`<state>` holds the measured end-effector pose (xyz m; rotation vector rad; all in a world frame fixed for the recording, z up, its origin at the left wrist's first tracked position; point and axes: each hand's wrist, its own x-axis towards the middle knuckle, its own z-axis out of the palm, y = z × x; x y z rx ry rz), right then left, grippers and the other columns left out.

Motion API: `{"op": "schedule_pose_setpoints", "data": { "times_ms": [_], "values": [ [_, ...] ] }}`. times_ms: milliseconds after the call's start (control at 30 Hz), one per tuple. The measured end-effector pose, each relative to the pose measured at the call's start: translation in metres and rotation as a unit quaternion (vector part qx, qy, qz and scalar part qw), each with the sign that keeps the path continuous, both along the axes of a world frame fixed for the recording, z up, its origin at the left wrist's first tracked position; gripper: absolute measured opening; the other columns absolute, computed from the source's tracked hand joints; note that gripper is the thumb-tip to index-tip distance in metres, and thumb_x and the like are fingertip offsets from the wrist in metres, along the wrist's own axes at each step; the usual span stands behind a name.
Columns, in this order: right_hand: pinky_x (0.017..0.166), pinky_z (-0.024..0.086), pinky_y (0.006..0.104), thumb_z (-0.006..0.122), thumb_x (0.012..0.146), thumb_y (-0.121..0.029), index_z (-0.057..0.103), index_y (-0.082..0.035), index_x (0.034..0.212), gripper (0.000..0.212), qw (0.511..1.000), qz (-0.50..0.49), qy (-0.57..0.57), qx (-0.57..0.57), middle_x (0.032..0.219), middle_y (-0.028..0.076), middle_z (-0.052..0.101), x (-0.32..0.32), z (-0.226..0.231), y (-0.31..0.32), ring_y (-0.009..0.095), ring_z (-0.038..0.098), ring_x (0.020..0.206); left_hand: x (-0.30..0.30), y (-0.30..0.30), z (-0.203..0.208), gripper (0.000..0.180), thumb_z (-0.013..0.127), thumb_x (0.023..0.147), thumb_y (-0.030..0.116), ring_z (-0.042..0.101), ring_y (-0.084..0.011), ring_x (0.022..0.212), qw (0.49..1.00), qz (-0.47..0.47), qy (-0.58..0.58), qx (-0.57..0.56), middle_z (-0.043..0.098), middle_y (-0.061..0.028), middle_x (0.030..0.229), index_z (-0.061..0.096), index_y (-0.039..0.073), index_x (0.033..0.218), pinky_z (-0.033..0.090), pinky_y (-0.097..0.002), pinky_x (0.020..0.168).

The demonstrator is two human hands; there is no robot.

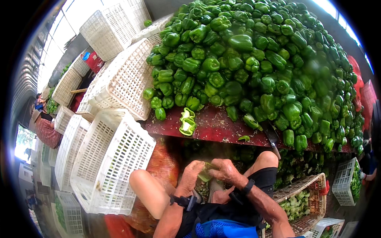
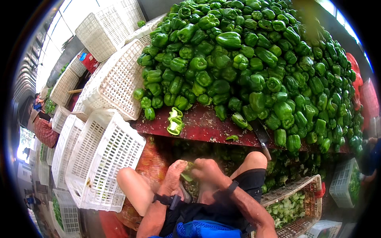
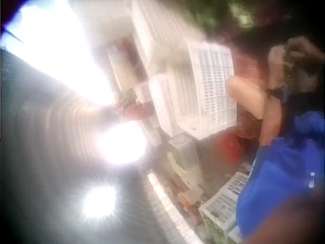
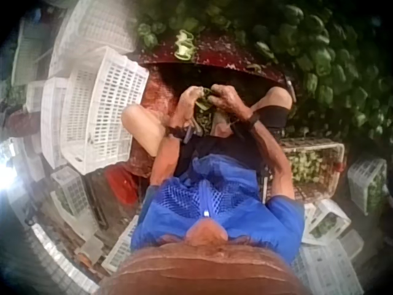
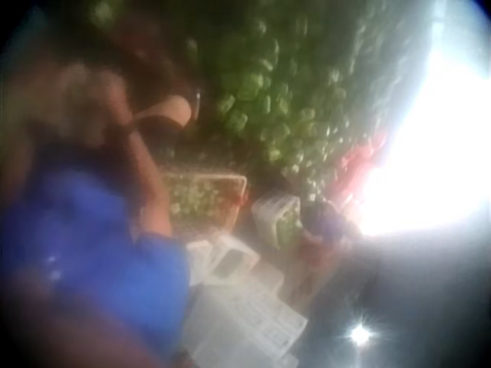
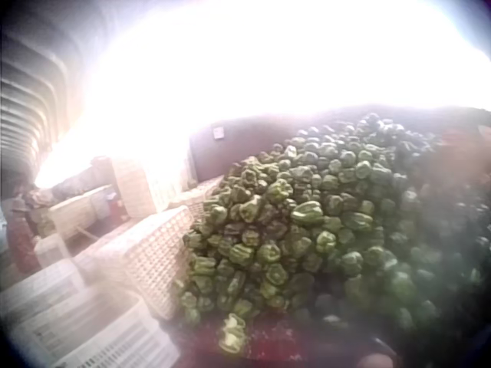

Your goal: The person processes green peppers by hand and using a knife, removing the stems and cores from the vegetables one at a time and placing the cleaned peppers into a crate.

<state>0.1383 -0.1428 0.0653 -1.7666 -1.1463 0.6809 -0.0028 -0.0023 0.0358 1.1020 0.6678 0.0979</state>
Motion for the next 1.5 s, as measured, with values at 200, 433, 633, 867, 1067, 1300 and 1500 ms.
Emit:
{"op": "schedule_pose_setpoints", "data": {
  "times_ms": [200, 433, 633, 867, 1067, 1300, 1500],
  "values": [
    [0.07, 0.053, 0.0375, 0.072, 0.082, -0.016, 0.06, -0.001, 0.107, 0.032, 0.989, 0.02, 0.106, 0.099, 0.086, 0.017, 0.065, -0.007, 0.022, 0.004, 0.029, 0.068, 0.08, 0.012, -0.019, 0.015, 0.037, 0.05, 0.103, 0.037, 0.053, -0.0108, 0.083, 0.987, 0.023, -0.024, 0.16, 0.06, 0.0006, 0.089, 0.063, 0.003, 0.097, 0.046, -0.0294, 0.078],
    [0.069, 0.053, 0.0368, 0.071, 0.083, -0.014, 0.061, -0.001, 0.109, 0.031, 0.987, 0.122, 0.043, 0.094, 0.091, 0.017, 0.067, -0.002, 0.004, 0.008, 0.022, 0.068, 0.08, 0.008, -0.006, 0.013, 0.036, 0.047, 0.103, 0.031, 0.056, -0.0235, 0.076, 0.949, 0.0, -0.018, 0.313, 0.06, -0.0146, 0.082, 0.06, -0.002, 0.095, 0.046, -0.0347, 0.072],
    [0.066, 0.052, 0.0383, 0.069, 0.084, -0.011, 0.061, -0.001, 0.106, 0.025, 0.991, 0.07, 0.085, 0.08, 0.083, 0.019, 0.064, -0.02, 0.009, 0.013, 0.031, 0.065, 0.071, 0.009, 0.008, 0.021, 0.033, 0.045, 0.103, 0.028, 0.054, -0.0175, 0.079, 0.951, -0.062, -0.047, 0.3, 0.058, -0.0066, 0.083, 0.059, -0.001, 0.096, 0.045, -0.0321, 0.075],
    [0.065, 0.052, 0.0357, 0.068, 0.083, -0.008, 0.065, -0.001, 0.099, 0.017, 0.98, -0.055, 0.067, 0.18, 0.08, 0.018, 0.065, -0.042, 0.0, 0.008, 0.027, 0.065, 0.068, 0.005, 0.005, 0.012, 0.03, 0.046, 0.1, 0.025, 0.056, -0.0113, 0.085, 0.987, 0.001, -0.076, 0.143, 0.063, -0.0044, 0.092, 0.064, 0.001, 0.097, 0.046, -0.0277, 0.078],
    [0.064, 0.052, 0.032, 0.066, 0.082, -0.004, 0.068, -0.003, 0.096, 0.014, 0.966, -0.161, 0.085, 0.182, 0.079, 0.014, 0.068, -0.045, 0.009, 0.006, 0.021, 0.067, 0.069, 0.006, -0.009, 0.006, 0.032, 0.044, 0.101, 0.024, 0.059, -0.0132, 0.086, 0.983, 0.096, -0.138, 0.079, 0.064, -0.0069, 0.092, 0.063, -0.001, 0.099, 0.047, -0.0266, 0.077],
    [0.054, 0.049, 0.0283, 0.058, 0.087, -0.004, 0.062, 0.0, 0.095, 0.009, 0.845, -0.238, 0.432, 0.206, 0.074, 0.007, 0.061, -0.041, -0.001, 0.0, 0.017, 0.06, 0.057, 0.004, -0.016, 0.033, 0.033, 0.044, 0.101, 0.031, 0.057, -0.0175, 0.06, 0.953, 0.157, -0.257, -0.035, 0.061, -0.0113, 0.074, 0.056, 0.001, 0.106, 0.049, -0.0294, 0.057],
    [0.048, 0.048, 0.027, 0.063, 0.087, -0.011, 0.062, 0.001, 0.092, 0.013, 0.913, -0.147, 0.358, 0.126, 0.07, 0.006, 0.058, -0.029, 0.001, -0.016, 0.014, 0.058, 0.054, -0.007, 0.007, 0.044, 0.035, 0.042, 0.102, 0.034, 0.055, -0.0169, 0.055, 0.952, 0.151, -0.264, -0.035, 0.059, -0.0128, 0.068, 0.056, 0.002, 0.106, 0.048, -0.0279, 0.052]
  ]
}}
